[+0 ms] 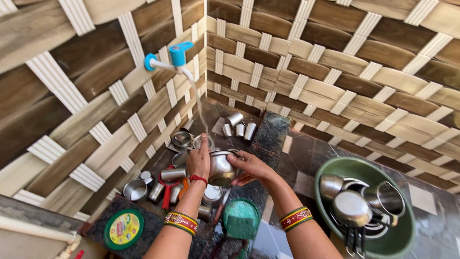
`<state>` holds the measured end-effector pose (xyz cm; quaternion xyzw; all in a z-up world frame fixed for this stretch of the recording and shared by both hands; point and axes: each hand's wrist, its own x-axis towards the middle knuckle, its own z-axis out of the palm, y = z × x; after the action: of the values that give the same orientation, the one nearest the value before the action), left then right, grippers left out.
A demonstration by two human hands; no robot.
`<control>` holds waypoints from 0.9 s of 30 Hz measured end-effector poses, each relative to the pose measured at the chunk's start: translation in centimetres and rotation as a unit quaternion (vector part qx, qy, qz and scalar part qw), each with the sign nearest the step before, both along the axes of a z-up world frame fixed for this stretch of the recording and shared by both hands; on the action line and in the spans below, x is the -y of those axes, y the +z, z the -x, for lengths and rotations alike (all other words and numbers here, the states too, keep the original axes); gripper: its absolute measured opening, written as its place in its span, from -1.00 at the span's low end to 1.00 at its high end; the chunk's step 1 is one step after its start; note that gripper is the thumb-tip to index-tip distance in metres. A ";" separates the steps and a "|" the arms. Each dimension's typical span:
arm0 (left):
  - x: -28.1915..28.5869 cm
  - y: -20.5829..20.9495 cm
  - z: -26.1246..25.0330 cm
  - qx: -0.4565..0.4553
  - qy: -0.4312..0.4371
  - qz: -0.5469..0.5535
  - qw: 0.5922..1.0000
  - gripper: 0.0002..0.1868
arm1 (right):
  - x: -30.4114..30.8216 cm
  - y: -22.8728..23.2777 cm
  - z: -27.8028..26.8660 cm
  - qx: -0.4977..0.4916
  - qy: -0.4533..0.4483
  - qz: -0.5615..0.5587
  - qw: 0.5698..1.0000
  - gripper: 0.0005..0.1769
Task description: Wash stainless steel cups and bowls under a faucet and place them in a green tub.
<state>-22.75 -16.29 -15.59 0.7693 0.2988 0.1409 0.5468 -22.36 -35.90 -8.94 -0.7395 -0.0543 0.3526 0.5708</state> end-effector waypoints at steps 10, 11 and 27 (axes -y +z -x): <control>18.4 -6.1 2.8 0.109 -0.248 0.039 0.962 -0.50 | 18.0 -5.1 7.2 -0.100 -0.162 -0.050 0.980 -0.37; 20.6 -7.7 2.8 0.131 -0.262 0.064 0.954 -0.52 | 19.7 -5.2 8.0 -0.079 -0.179 -0.039 0.980 -0.38; 39.2 -12.2 8.0 -0.150 -0.470 0.242 0.836 -0.20 | 40.6 -19.5 8.4 -0.153 -0.414 -0.046 0.896 -0.19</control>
<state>-30.78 -55.44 -27.82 0.6717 0.0041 -0.3267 0.6649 -30.77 -76.48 -28.43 -0.6047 0.3282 0.1908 0.7002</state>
